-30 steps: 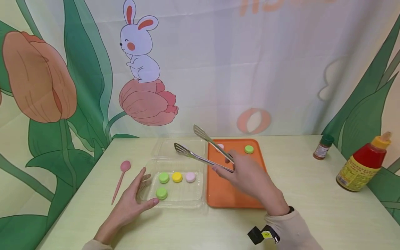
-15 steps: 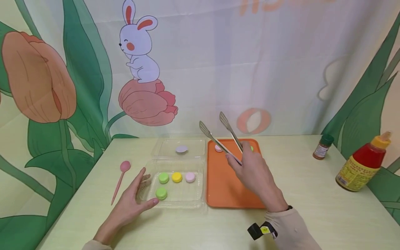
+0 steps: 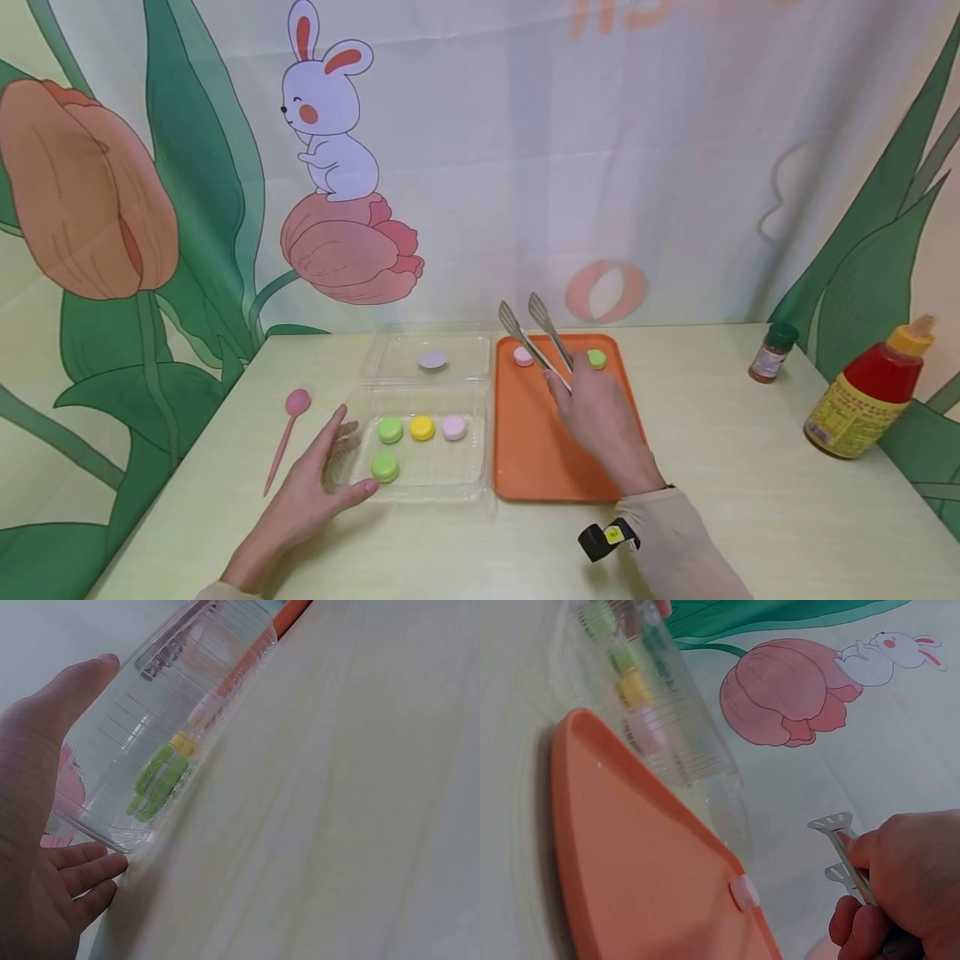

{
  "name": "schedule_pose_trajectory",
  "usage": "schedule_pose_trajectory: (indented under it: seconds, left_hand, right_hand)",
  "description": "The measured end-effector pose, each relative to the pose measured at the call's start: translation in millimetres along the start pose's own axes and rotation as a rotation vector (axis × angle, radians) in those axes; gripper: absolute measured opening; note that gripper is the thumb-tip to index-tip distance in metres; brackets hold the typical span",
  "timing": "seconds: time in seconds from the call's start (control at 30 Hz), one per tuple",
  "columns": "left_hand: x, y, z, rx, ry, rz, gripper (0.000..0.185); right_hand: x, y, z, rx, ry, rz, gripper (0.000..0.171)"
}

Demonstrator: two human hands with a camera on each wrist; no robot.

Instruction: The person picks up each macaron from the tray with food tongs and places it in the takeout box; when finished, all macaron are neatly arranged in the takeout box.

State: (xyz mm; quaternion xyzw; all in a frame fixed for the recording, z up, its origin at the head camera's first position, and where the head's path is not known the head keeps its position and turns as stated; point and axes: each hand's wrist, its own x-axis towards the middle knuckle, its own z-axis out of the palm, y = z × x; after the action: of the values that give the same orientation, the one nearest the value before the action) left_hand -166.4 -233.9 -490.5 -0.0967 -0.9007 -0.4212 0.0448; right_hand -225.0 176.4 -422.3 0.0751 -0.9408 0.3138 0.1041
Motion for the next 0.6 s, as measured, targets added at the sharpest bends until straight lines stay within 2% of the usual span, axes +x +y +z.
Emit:
schedule_pose_trajectory:
  seconds: [0.13,0.27,0.4,0.6]
  left_hand:
    - [-0.1,0.6,0.1,-0.006,-0.001,-0.003,0.124]
    - [0.4,-1.2,0.6,-0.005,0.006,0.023,0.123]
    - [1.3,-3.4,1.1,0.002,0.013,0.050,0.124]
    - [1.2,-4.4,1.2,0.001,0.010,0.045,0.124]
  right_hand:
    - [1,5,5,-0.052,-0.015,0.009,0.048]
    - [1,10,8,-0.110,-0.023,0.000,0.051]
    - [1,14,11,-0.117,-0.051,0.012,0.052]
    - [-1,14,16,-0.130,-0.108,0.078,0.044]
